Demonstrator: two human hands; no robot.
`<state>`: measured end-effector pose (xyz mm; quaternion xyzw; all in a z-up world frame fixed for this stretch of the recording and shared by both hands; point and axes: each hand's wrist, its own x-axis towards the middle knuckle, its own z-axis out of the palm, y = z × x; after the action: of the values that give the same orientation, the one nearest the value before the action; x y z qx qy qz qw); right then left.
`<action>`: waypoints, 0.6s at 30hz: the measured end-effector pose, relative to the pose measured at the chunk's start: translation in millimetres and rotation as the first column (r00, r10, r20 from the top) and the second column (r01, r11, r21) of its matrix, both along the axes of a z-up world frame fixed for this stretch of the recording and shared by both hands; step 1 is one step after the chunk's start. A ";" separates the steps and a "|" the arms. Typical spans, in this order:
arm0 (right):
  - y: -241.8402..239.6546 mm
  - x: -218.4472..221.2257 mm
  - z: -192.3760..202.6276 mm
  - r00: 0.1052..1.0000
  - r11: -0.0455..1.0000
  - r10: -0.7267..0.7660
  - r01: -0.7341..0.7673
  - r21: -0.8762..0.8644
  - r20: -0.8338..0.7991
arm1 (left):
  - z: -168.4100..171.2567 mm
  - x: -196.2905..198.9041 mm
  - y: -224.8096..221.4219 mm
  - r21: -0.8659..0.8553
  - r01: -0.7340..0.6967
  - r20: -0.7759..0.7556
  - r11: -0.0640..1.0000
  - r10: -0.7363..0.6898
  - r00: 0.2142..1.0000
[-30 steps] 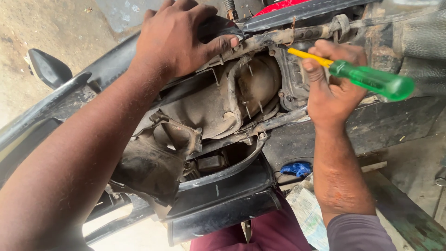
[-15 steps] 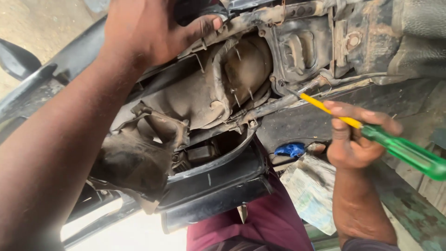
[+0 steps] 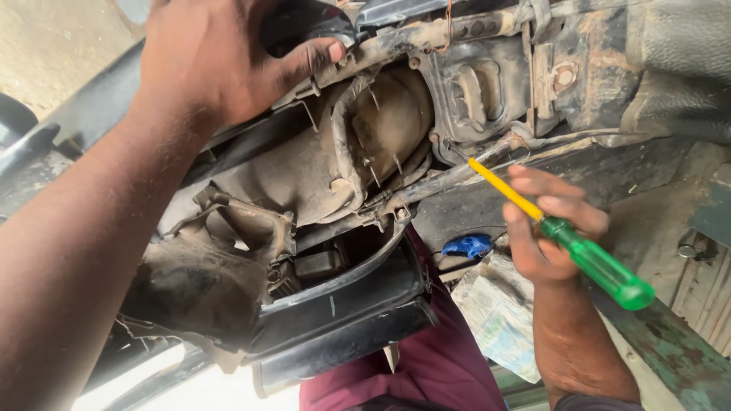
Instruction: Inspecting and cleaning a motorcycle air filter.
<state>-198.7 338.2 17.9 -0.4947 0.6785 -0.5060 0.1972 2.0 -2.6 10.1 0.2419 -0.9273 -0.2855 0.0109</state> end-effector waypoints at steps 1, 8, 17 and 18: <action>-12.2 1.9 13.9 1.000 1.000 0.006 -0.006 -0.003 0.018 | -2.0 1.0 -1.0 0.001 -0.005 -0.003 1.000 0.005 1.000; -6.9 32.8 29.9 0.913 0.946 -0.062 0.182 -0.268 0.402 | -8.8 4.4 -0.5 -0.045 -0.011 0.001 0.999 0.011 1.000; 3.3 93.5 8.8 0.778 0.724 -0.567 0.627 -0.286 0.271 | -6.1 3.9 0.8 -0.064 -0.043 0.063 0.997 0.047 0.997; 7.9 86.7 8.7 0.829 0.800 -0.432 0.534 -0.273 0.355 | -5.4 3.7 0.8 -0.064 -0.026 0.043 0.998 0.029 0.999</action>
<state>-112.0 346.2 26.6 -0.2554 0.6438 -0.7189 0.0582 5.8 -1.9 4.7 0.2604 -0.9325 -0.2502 0.0024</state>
